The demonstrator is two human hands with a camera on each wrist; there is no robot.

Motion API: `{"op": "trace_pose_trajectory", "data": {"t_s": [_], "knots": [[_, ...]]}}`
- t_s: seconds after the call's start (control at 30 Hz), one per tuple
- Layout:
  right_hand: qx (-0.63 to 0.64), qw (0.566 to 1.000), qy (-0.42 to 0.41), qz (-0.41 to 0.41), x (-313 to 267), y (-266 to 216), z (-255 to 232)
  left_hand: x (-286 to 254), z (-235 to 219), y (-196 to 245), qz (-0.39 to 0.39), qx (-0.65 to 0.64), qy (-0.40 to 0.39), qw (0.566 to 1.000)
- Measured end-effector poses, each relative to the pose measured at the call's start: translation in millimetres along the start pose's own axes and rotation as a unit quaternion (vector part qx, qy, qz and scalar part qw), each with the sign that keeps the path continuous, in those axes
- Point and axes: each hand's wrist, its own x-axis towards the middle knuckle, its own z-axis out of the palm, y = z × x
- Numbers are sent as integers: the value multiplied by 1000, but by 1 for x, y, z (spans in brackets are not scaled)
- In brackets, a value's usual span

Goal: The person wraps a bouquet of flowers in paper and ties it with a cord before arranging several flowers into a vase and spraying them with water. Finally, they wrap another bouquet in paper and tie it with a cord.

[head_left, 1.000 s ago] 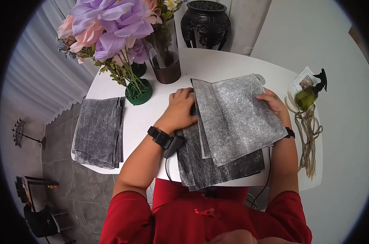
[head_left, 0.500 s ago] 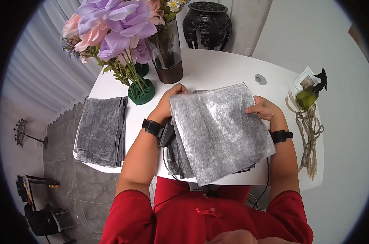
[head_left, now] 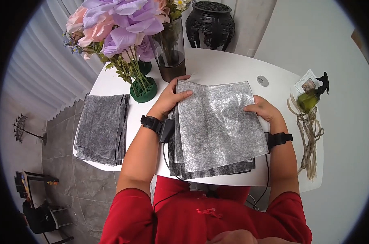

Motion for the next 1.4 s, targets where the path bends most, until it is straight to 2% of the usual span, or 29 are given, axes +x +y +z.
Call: {"op": "trace_pose_trajectory", "data": {"t_s": [0.07,0.13,0.17,0.23,0.33,0.37,0.43,0.53,0.67,0.73,0.77,0.8,0.87,0.93,1.0,1.07,1.1,1.13,1.2,1.23,1.27,1.33,1.4], "knots": [[-21,1000,-4,5,-1,-4,6,0,1,1,20,15,-7,1000],[-50,996,59,-38,0,-10,15,2,-4,-2,16,35,-8,999],[-51,996,59,-37,1,-14,17,3,-7,-5,11,54,-8,998],[-94,986,135,-26,3,-21,18,5,-10,-7,6,29,-2,1000],[-79,981,163,-76,9,-10,14,4,-11,-8,13,-4,10,1000],[-79,980,163,-76,7,-11,14,5,-11,-7,25,-14,16,999],[59,988,129,-54,3,-14,18,4,-10,-5,25,-40,30,998],[67,991,82,-76,4,-12,17,6,-12,-7,27,-86,50,995],[68,986,121,-95,5,-18,21,10,-18,-8,50,-157,59,985],[-25,957,238,-162,6,-25,22,11,-17,-7,59,-185,73,978],[-5,937,258,-236,12,-22,21,10,-14,-7,61,-197,61,977],[-5,937,258,-236,11,-22,21,9,-12,-6,63,-209,50,975],[-13,891,329,-313,6,-33,26,9,-6,-6,43,-213,37,975],[-8,883,334,-331,0,-40,28,5,0,-7,14,-101,35,994],[1,846,373,-380,-10,-53,33,2,5,-3,-8,-86,52,995],[10,839,369,-400,-19,-61,33,0,6,2,14,-96,17,995],[15,826,377,-419,-24,-65,33,0,6,3,59,-87,47,993],[20,812,386,-437,-29,-69,33,-2,6,9,59,-88,45,993],[3,801,392,-452,-43,-81,36,-13,12,30,180,3,123,976],[23,795,387,-467,-48,-87,40,-18,16,40,216,11,133,967],[43,789,380,-481,-52,-91,42,-19,16,42,214,11,133,968],[28,798,385,-463,-56,-97,43,-21,18,43,307,23,111,945],[7,849,337,-408,-57,-100,44,-18,14,34,284,39,113,951]]}}
